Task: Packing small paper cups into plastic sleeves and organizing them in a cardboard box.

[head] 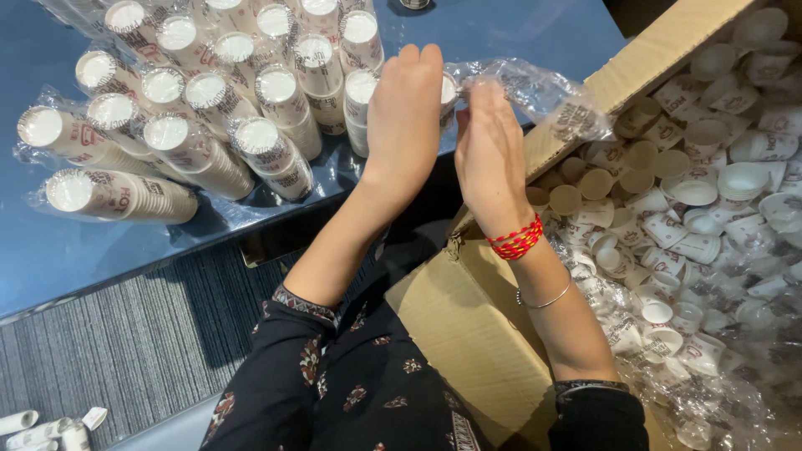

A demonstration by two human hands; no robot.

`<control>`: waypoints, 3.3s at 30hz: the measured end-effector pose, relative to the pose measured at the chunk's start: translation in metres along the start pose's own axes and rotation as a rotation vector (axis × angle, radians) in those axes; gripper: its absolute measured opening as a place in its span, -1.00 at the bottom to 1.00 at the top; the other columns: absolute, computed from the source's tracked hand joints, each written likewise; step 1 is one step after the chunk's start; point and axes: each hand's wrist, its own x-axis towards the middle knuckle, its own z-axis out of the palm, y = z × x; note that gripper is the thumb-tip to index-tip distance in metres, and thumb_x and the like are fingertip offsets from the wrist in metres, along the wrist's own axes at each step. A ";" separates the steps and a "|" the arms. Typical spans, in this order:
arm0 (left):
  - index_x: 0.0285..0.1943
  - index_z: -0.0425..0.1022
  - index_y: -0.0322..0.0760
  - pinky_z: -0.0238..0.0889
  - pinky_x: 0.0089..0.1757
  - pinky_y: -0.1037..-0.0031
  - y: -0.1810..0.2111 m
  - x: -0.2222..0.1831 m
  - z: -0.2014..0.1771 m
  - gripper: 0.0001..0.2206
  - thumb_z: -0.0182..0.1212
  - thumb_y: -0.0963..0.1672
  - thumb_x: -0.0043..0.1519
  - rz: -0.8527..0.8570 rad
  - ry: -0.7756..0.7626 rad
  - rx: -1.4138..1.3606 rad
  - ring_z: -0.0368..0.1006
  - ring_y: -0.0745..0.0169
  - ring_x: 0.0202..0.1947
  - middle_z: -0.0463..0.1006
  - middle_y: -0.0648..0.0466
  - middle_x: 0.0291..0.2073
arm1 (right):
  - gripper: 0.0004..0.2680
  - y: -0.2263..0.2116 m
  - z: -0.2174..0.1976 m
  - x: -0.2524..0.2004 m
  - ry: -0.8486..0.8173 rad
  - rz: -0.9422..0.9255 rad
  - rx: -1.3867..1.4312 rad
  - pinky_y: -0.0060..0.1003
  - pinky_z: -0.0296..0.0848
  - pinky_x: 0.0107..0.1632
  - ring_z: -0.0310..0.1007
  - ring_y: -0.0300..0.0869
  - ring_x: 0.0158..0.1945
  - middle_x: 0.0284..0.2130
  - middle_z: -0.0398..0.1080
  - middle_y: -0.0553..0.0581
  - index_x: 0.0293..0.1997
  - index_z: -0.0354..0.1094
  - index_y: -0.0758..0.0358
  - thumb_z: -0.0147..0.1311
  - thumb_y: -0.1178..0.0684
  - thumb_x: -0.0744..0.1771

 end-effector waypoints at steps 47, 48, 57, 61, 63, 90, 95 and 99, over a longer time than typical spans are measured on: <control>0.57 -0.10 -0.42 0.18 0.29 0.22 -0.029 -0.103 0.051 -0.36 0.12 -0.25 0.33 -0.238 -0.033 -0.393 0.23 -0.29 0.40 0.23 -0.32 0.43 | -0.83 0.002 0.056 -0.043 -0.347 0.047 -0.210 -0.02 0.52 -0.14 0.37 0.28 -0.08 -0.13 0.25 0.51 -0.11 0.25 0.61 0.02 0.32 0.26; 0.58 -0.16 -0.43 0.16 0.28 0.20 -0.030 -0.102 0.045 -0.30 0.17 -0.25 0.30 -0.211 -0.070 -0.442 0.21 -0.34 0.40 0.20 -0.36 0.42 | -0.83 0.001 0.054 -0.043 -0.366 0.043 -0.208 -0.01 0.51 -0.13 0.37 0.28 -0.09 -0.14 0.25 0.51 -0.15 0.26 0.61 0.02 0.32 0.23; 0.65 -0.16 -0.20 0.20 0.29 0.12 -0.035 -0.098 0.028 -0.14 0.04 -0.40 0.10 -0.122 -0.116 -0.499 0.31 -0.33 0.34 0.37 -0.28 0.32 | -0.84 0.011 0.052 -0.047 -0.371 -0.025 -0.124 0.03 0.46 -0.07 0.38 0.27 -0.15 -0.26 0.33 0.50 -0.24 0.29 0.56 0.06 0.34 0.17; 0.65 -0.09 -0.18 0.20 0.29 0.14 -0.033 -0.098 0.028 -0.20 0.01 -0.41 0.18 -0.088 -0.051 -0.518 0.36 -0.28 0.31 0.42 -0.26 0.29 | -0.84 0.008 0.039 -0.047 -0.340 -0.066 -0.078 0.03 0.46 -0.13 0.39 0.27 -0.21 -0.30 0.32 0.50 -0.26 0.27 0.54 0.06 0.35 0.16; 0.58 0.09 -0.24 0.27 0.22 0.18 -0.035 -0.097 0.024 -0.30 -0.03 -0.42 0.20 -0.096 -0.021 -0.547 0.43 -0.28 0.25 0.46 -0.28 0.25 | -0.86 0.005 0.034 -0.047 -0.393 -0.025 -0.055 0.05 0.44 -0.19 0.42 0.24 -0.28 -0.33 0.33 0.45 -0.28 0.25 0.49 0.04 0.35 0.16; 0.58 0.04 -0.22 0.36 0.29 0.42 0.103 -0.109 -0.073 -0.08 0.59 -0.09 0.06 0.095 -0.395 -1.129 0.49 0.17 0.27 0.48 0.00 0.22 | -0.80 -0.024 -0.221 -0.062 -0.299 0.337 1.061 -0.46 0.29 -0.25 0.31 -0.32 -0.33 -0.44 0.41 0.08 -0.33 0.36 0.40 -0.07 0.10 0.42; 0.55 0.11 -0.17 0.33 0.30 0.36 0.137 -0.113 -0.024 -0.14 0.57 -0.12 0.06 0.114 -0.530 -1.236 0.47 0.15 0.28 0.51 0.00 0.19 | -0.83 -0.023 -0.264 -0.092 -0.096 0.350 0.606 -0.50 0.29 -0.32 0.33 -0.30 -0.41 -0.46 0.42 0.12 -0.32 0.34 0.42 -0.01 0.16 0.43; 0.58 0.03 -0.18 0.23 0.35 0.24 0.155 -0.122 0.009 -0.08 0.53 -0.10 0.03 0.217 -0.617 -1.173 0.37 0.05 0.37 0.44 -0.05 0.26 | -0.85 -0.009 -0.289 -0.104 -0.145 0.288 0.390 -0.48 0.34 -0.30 0.38 -0.34 -0.39 -0.45 0.42 0.11 -0.36 0.34 0.41 -0.04 0.18 0.39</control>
